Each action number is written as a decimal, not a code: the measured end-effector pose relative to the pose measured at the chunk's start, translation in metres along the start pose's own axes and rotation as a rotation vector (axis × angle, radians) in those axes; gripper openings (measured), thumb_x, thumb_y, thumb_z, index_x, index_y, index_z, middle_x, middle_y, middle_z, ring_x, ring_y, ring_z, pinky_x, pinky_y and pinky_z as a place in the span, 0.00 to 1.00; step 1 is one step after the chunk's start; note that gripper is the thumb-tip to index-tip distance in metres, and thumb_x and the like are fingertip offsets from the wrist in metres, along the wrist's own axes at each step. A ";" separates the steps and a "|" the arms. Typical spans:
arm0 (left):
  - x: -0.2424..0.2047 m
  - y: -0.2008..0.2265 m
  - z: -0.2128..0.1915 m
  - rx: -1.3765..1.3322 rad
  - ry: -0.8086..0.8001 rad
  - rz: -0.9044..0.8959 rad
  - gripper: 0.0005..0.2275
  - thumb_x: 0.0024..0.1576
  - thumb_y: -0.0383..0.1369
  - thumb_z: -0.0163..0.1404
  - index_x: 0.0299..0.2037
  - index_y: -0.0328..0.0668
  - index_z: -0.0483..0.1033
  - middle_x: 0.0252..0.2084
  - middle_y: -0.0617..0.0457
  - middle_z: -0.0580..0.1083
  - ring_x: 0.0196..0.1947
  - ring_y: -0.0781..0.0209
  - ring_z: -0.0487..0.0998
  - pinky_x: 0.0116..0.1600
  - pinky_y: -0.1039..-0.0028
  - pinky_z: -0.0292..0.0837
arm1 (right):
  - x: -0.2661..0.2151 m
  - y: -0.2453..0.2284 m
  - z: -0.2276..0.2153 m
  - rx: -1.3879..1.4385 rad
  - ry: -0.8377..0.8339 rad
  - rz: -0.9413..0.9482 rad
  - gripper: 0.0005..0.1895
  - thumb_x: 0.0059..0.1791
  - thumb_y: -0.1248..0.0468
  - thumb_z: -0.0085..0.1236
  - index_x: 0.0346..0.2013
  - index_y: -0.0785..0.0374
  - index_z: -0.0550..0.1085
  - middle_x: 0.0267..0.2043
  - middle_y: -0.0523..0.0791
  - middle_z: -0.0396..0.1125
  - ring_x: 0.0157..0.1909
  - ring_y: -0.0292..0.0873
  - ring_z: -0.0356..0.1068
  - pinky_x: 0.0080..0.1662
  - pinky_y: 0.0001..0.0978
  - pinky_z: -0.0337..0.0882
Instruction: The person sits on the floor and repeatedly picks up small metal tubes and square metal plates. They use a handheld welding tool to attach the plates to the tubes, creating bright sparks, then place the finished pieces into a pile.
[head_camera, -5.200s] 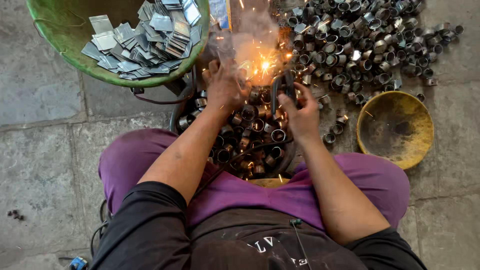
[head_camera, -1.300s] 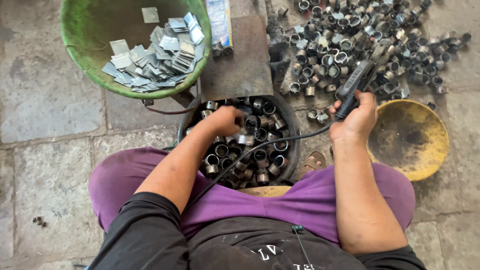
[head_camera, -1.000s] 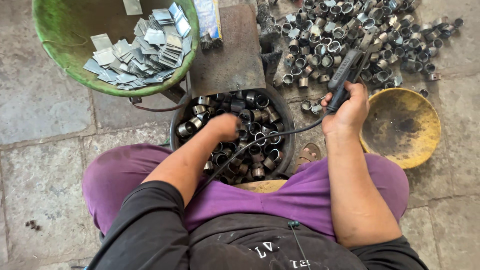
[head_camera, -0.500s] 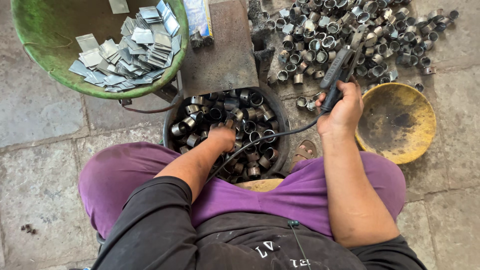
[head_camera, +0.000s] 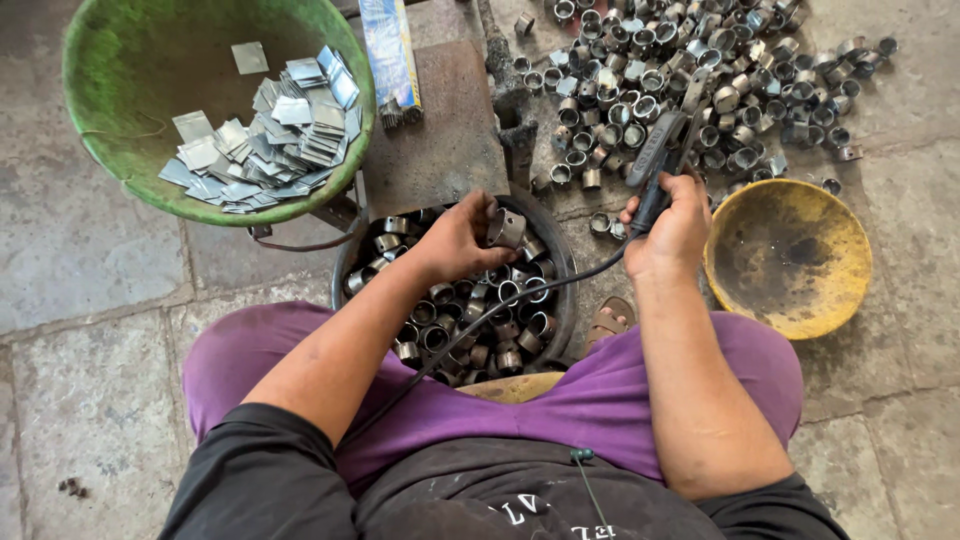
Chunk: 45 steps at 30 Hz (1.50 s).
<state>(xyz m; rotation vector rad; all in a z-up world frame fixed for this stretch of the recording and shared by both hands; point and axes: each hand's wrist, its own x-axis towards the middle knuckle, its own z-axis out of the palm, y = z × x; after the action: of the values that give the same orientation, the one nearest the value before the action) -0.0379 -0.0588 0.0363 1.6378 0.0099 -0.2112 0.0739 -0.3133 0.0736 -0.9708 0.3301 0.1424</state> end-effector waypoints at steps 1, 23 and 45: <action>-0.004 0.011 -0.002 0.068 0.022 0.008 0.32 0.47 0.28 0.67 0.57 0.40 0.57 0.49 0.47 0.78 0.51 0.59 0.80 0.57 0.66 0.76 | 0.000 0.001 0.000 -0.004 -0.010 -0.008 0.18 0.49 0.65 0.48 0.53 0.61 0.71 0.32 0.47 0.71 0.23 0.43 0.66 0.26 0.36 0.68; 0.020 -0.029 -0.051 0.996 0.426 -0.100 0.21 0.53 0.48 0.61 0.47 0.41 0.77 0.53 0.47 0.78 0.70 0.39 0.59 0.69 0.51 0.50 | 0.011 0.029 -0.004 -0.100 -0.053 -0.008 0.20 0.50 0.66 0.49 0.58 0.63 0.69 0.32 0.47 0.70 0.24 0.43 0.66 0.26 0.36 0.67; 0.000 0.025 -0.202 1.324 0.558 -0.342 0.20 0.51 0.28 0.54 0.55 0.57 0.78 0.69 0.55 0.65 0.69 0.40 0.58 0.67 0.45 0.50 | 0.017 0.035 -0.009 -0.138 -0.081 0.024 0.19 0.51 0.65 0.49 0.57 0.62 0.69 0.33 0.48 0.71 0.24 0.44 0.67 0.26 0.38 0.67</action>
<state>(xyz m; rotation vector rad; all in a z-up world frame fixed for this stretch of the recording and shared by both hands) -0.0077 0.1387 0.0733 2.9663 0.7100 0.0228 0.0784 -0.3016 0.0361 -1.0950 0.2600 0.2277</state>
